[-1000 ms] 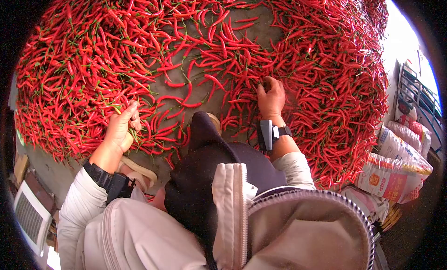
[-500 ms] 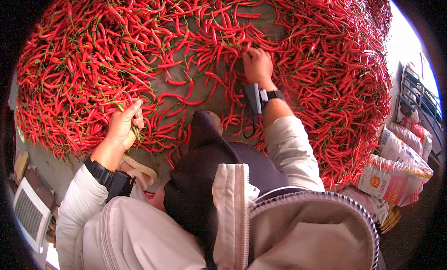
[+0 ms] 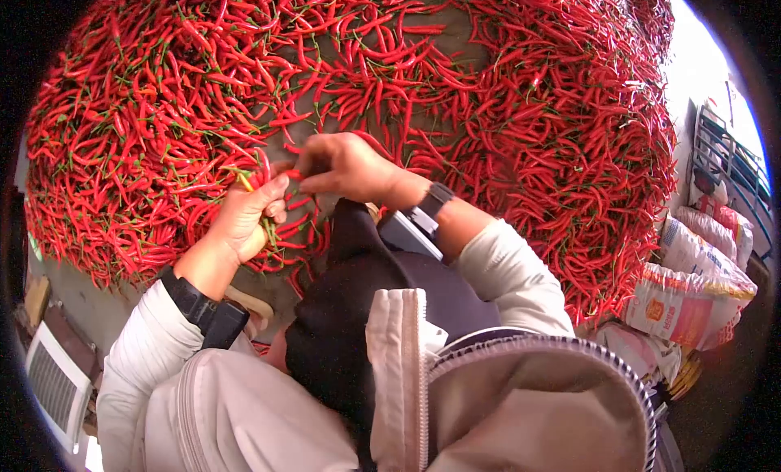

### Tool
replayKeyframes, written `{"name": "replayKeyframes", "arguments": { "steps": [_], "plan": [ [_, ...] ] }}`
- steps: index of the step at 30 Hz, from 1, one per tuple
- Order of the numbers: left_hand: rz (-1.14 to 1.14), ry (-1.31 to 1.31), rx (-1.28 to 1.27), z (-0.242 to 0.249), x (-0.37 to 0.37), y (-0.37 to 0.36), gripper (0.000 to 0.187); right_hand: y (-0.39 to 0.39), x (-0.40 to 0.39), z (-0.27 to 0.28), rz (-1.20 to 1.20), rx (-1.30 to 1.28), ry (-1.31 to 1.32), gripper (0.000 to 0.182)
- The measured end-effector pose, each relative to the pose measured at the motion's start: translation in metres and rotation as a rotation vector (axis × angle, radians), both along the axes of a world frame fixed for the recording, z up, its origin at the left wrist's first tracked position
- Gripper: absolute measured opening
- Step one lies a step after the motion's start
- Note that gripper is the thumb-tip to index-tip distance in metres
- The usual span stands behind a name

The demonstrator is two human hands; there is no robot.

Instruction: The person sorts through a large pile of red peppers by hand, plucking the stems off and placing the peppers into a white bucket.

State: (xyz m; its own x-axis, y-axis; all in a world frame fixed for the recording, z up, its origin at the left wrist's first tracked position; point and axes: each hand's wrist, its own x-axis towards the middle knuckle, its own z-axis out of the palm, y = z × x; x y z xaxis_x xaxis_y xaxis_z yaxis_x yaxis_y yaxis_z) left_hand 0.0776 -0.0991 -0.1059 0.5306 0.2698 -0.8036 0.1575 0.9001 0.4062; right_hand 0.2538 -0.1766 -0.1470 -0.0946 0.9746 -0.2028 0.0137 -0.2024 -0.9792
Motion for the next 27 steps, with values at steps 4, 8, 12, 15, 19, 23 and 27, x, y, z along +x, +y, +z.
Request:
{"name": "replayKeyframes", "arguments": {
  "steps": [4,8,12,15,19,23,27],
  "plan": [
    [0.017,0.053,0.128,-0.005,0.001,0.001,0.01,0.011,-0.002,0.012,0.156,-0.167,0.252,0.021],
    [0.098,0.059,0.009,-0.008,-0.02,0.01,0.013,-0.028,0.023,-0.008,0.161,-0.237,0.116,0.023],
    [0.03,0.137,0.118,-0.008,-0.038,0.016,0.018,-0.097,0.046,-0.047,-0.124,-0.059,-0.773,0.018],
    [0.026,0.065,0.078,-0.011,-0.048,0.018,0.02,-0.116,0.061,-0.048,-0.33,-0.204,-1.086,0.029],
    [0.066,-0.027,0.092,-0.011,-0.048,0.02,0.023,-0.112,0.057,-0.06,-0.193,-0.336,-1.204,0.071],
    [0.087,-0.021,0.054,-0.007,-0.039,0.02,0.03,-0.08,0.059,-0.071,-0.344,-0.251,-1.18,0.06],
    [0.064,-0.019,0.005,-0.002,-0.037,0.016,0.034,-0.049,0.073,-0.106,-0.561,0.022,-0.769,0.037]
  ]
}}
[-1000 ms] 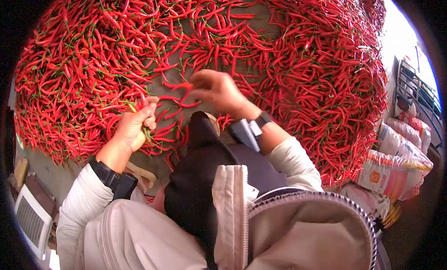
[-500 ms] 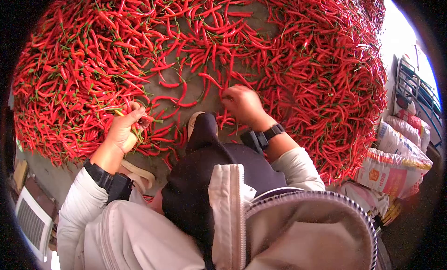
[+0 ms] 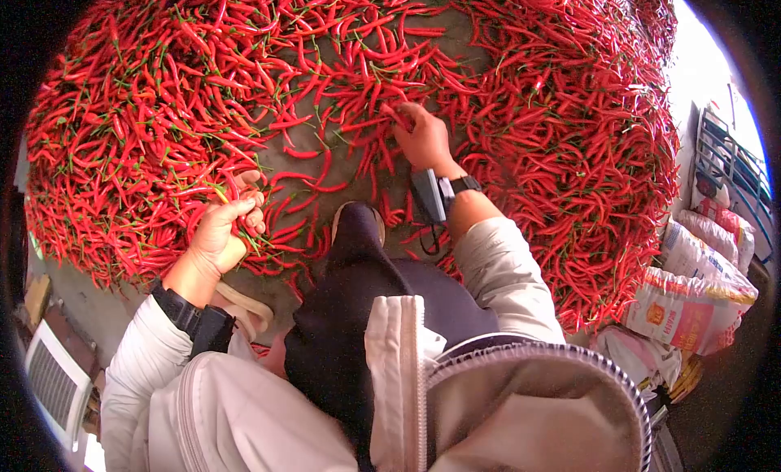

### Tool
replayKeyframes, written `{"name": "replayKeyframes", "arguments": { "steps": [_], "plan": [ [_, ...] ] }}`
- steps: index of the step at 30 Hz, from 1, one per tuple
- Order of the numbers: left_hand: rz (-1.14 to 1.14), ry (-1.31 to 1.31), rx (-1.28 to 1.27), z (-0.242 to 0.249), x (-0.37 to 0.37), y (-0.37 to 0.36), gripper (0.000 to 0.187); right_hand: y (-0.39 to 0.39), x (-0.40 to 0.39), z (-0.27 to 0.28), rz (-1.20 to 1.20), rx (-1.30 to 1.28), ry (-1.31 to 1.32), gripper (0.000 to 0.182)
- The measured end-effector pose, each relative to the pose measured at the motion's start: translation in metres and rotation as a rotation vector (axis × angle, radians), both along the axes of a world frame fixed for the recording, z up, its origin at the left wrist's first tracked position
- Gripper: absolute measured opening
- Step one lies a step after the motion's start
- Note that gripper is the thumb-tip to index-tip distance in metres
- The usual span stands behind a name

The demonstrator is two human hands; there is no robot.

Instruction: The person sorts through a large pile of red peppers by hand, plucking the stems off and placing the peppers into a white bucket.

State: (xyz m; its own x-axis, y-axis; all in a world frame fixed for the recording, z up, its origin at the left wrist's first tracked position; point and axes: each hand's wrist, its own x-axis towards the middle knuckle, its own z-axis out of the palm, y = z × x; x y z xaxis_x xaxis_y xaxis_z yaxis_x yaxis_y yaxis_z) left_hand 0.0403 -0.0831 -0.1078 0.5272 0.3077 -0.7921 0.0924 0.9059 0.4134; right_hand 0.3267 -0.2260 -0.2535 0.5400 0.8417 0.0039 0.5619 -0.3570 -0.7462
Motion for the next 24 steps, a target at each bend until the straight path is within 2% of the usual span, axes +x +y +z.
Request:
{"name": "replayKeyframes", "arguments": {
  "steps": [1,4,5,9,10,11,14,15,17,19,20,21,22,24],
  "plan": [
    [-0.004,-0.009,-0.02,-0.001,-0.002,-0.001,0.034,0.009,0.002,0.003,0.0,0.001,0.005,0.037],
    [-0.019,-0.002,-0.004,-0.004,-0.008,-0.001,0.035,0.029,0.012,0.025,-0.045,-0.071,0.574,0.04],
    [-0.036,0.016,0.011,-0.005,-0.009,-0.001,0.037,0.031,0.012,0.03,-0.02,0.061,0.637,0.042],
    [-0.021,0.007,-0.005,-0.006,-0.011,0.002,0.035,0.03,0.024,0.073,-0.042,0.089,0.959,0.044],
    [-0.009,-0.017,-0.03,-0.005,-0.01,0.002,0.035,0.031,0.027,0.082,-0.063,0.118,0.912,0.043],
    [0.003,-0.041,-0.054,-0.004,-0.01,0.002,0.035,0.031,0.039,0.073,-0.059,0.095,0.746,0.038],
    [-0.038,-0.05,-0.034,-0.004,-0.01,0.0,0.039,0.042,0.062,0.057,-0.209,0.192,0.614,0.032],
    [-0.035,-0.048,-0.03,-0.002,-0.01,0.0,0.039,0.047,0.07,0.051,-0.248,0.111,0.4,0.038],
    [-0.064,-0.013,-0.017,0.0,-0.01,0.0,0.042,0.057,0.083,0.028,-0.299,-0.079,0.171,0.049],
    [-0.055,-0.013,-0.02,-0.001,-0.013,0.001,0.039,0.062,0.08,0.004,-0.156,-0.179,-0.072,0.062],
    [-0.063,0.001,-0.03,0.0,-0.014,0.001,0.038,0.065,0.071,0.005,0.058,-0.211,-0.196,0.067],
    [-0.07,0.015,-0.041,0.001,-0.014,0.001,0.036,0.068,0.057,0.004,0.152,-0.271,-0.163,0.07],
    [-0.07,0.014,-0.039,0.001,-0.015,0.001,0.036,0.068,0.036,0.015,0.233,-0.298,-0.323,0.07],
    [-0.099,0.039,-0.017,0.0,-0.015,0.0,0.034,0.065,-0.001,0.034,0.366,-0.168,-0.183,0.068]
  ]
}}
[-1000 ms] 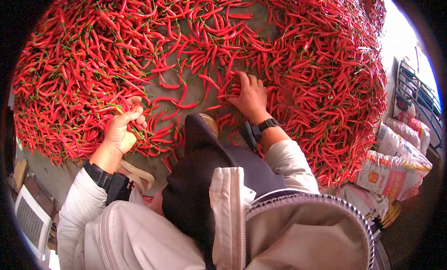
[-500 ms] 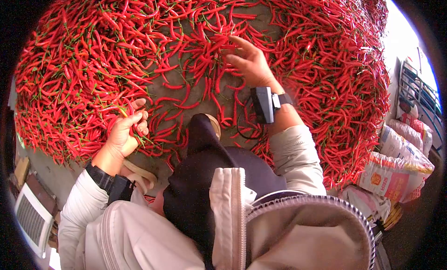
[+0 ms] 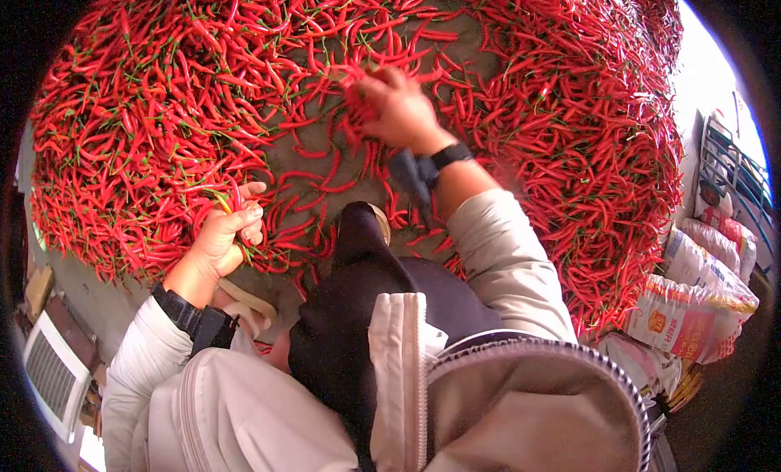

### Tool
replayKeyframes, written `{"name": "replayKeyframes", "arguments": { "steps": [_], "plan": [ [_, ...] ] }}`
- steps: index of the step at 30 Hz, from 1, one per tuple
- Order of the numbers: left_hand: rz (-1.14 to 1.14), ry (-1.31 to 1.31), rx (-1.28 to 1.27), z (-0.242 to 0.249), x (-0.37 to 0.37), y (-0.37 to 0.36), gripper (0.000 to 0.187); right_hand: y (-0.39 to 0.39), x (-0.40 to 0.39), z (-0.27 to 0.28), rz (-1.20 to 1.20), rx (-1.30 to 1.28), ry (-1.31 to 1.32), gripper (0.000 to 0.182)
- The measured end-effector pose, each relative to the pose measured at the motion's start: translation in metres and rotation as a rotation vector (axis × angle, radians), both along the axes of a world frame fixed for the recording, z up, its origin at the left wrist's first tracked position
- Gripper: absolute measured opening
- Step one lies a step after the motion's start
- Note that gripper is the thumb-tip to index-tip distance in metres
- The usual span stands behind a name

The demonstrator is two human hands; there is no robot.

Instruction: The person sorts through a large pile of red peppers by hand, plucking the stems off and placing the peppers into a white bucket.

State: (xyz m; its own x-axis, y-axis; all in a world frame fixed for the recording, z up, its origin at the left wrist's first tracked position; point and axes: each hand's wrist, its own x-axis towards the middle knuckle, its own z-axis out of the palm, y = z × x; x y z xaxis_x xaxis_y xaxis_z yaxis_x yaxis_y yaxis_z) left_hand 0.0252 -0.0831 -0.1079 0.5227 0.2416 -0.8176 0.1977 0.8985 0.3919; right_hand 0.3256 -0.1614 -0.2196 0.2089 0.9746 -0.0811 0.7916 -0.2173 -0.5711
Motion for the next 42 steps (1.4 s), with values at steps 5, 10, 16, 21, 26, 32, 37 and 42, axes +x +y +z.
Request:
{"name": "replayKeyframes", "arguments": {
  "steps": [5,10,16,21,26,32,37,42],
  "plan": [
    [0.055,-0.026,-0.022,0.004,0.0,0.001,0.032,-0.037,-0.058,0.014,0.258,-0.087,-0.143,0.037],
    [0.036,-0.015,0.03,0.007,-0.006,0.005,0.032,-0.084,-0.032,0.035,0.247,-0.245,-0.301,0.028],
    [0.042,0.021,0.039,0.0,-0.013,0.005,0.034,-0.094,0.011,0.064,-0.015,-0.286,-0.598,0.018],
    [0.0,0.005,0.12,0.003,-0.007,0.003,0.036,-0.055,-0.047,0.029,0.375,-0.036,-0.358,0.028],
    [0.036,-0.021,0.058,0.006,-0.015,0.002,0.037,-0.017,-0.145,-0.001,0.866,0.206,-0.027,0.04],
    [0.036,0.025,0.142,0.016,-0.023,0.0,0.036,-0.01,-0.151,-0.026,1.032,0.026,-0.363,0.04],
    [0.057,0.011,0.108,0.01,-0.025,-0.007,0.035,-0.009,-0.085,-0.018,0.572,0.041,-0.53,0.038],
    [0.034,0.015,0.124,0.013,-0.018,-0.007,0.035,-0.034,-0.005,0.022,-0.044,-0.185,-0.604,0.039]
  ]
}}
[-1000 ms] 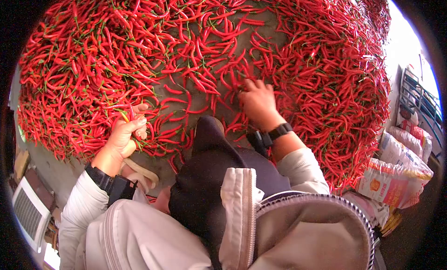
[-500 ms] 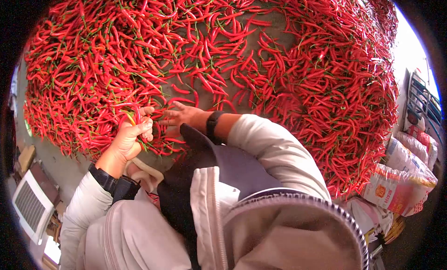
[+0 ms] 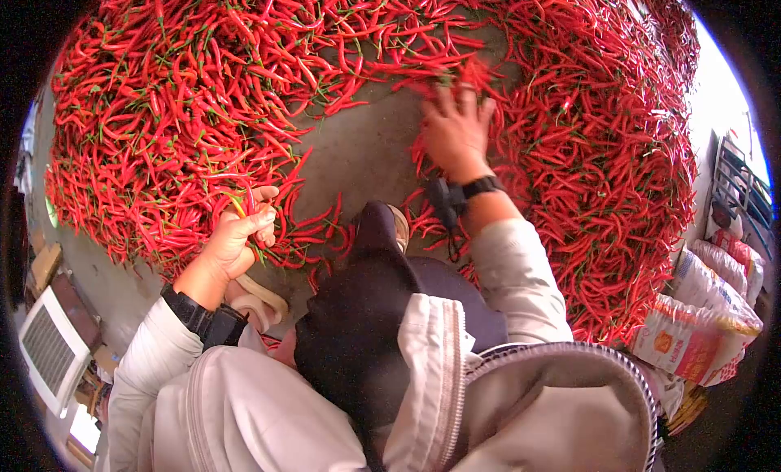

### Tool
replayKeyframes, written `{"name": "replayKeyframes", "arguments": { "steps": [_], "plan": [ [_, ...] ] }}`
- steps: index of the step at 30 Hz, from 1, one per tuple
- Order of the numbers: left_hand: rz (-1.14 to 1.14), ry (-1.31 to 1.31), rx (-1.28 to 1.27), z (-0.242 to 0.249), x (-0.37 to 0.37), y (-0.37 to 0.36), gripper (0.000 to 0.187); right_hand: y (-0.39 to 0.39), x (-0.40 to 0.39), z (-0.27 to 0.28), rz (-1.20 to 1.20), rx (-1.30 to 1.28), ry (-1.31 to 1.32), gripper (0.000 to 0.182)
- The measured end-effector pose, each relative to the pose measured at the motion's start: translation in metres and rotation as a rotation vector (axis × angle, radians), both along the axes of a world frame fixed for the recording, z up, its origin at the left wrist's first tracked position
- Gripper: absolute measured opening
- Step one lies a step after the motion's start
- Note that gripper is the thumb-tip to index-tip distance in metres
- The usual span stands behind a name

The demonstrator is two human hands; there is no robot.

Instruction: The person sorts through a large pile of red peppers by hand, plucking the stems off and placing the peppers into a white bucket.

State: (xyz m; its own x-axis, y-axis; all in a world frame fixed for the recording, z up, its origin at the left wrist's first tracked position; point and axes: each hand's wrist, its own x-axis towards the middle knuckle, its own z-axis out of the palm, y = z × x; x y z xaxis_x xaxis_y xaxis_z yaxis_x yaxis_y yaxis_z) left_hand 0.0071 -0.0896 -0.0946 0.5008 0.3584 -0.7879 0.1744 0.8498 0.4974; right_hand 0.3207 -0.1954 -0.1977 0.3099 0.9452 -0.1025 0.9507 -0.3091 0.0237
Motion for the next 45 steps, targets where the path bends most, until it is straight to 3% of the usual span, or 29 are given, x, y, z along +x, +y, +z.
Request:
{"name": "replayKeyframes", "arguments": {
  "steps": [5,7,9,11,13,17,20,21,25,31,34,37,40,43,44,45],
  "plan": [
    [0.023,0.008,-0.024,-0.008,-0.007,0.007,0.031,-0.033,0.033,0.027,-0.328,-0.018,-0.216,0.05],
    [0.03,0.022,-0.035,-0.01,-0.007,0.007,0.032,-0.026,0.024,0.039,-0.277,0.128,-0.174,0.048],
    [0.065,0.054,-0.023,-0.013,-0.008,0.006,0.032,-0.006,0.003,0.041,-0.077,0.186,0.058,0.044],
    [0.047,0.062,0.013,-0.013,-0.006,0.007,0.031,0.016,-0.031,0.005,0.201,0.285,0.18,0.041],
    [0.02,0.079,0.016,-0.009,-0.006,0.009,0.03,0.047,-0.068,0.003,0.385,0.145,0.269,0.043],
    [0.033,0.12,0.063,-0.005,-0.011,0.009,0.029,0.093,-0.078,-0.027,0.604,0.175,0.285,0.041],
    [0.003,0.13,0.079,0.0,-0.012,0.009,0.028,0.101,-0.052,-0.018,0.349,-0.07,0.035,0.04],
    [0.003,0.116,0.064,-0.001,-0.013,0.008,0.028,0.092,-0.037,-0.026,0.256,0.046,0.055,0.042],
    [-0.004,0.089,0.075,-0.009,-0.012,0.005,0.028,0.05,0.004,-0.014,0.014,-0.131,0.032,0.043],
    [0.029,0.053,0.011,-0.013,-0.008,0.004,0.027,-0.025,-0.001,0.023,-0.189,-0.041,0.007,0.036],
    [0.026,0.058,0.011,-0.015,-0.01,0.006,0.026,-0.031,-0.033,0.012,0.129,0.199,0.17,0.021],
    [0.044,0.066,0.014,-0.011,-0.012,0.008,0.025,-0.022,-0.094,-0.027,0.726,0.153,0.355,0.033],
    [0.063,0.099,0.047,-0.002,-0.015,0.009,0.024,0.003,-0.147,-0.037,1.231,-0.125,0.641,0.042],
    [0.112,0.117,0.02,0.004,-0.02,0.01,0.025,0.01,-0.172,-0.04,1.427,-0.22,0.688,0.041],
    [0.109,0.12,0.02,0.007,-0.02,0.011,0.025,0.016,-0.169,-0.022,1.459,-0.431,0.497,0.044],
    [0.117,0.122,0.026,0.009,-0.021,0.011,0.025,0.015,-0.168,-0.027,1.468,-0.427,0.494,0.044]
  ]
}}
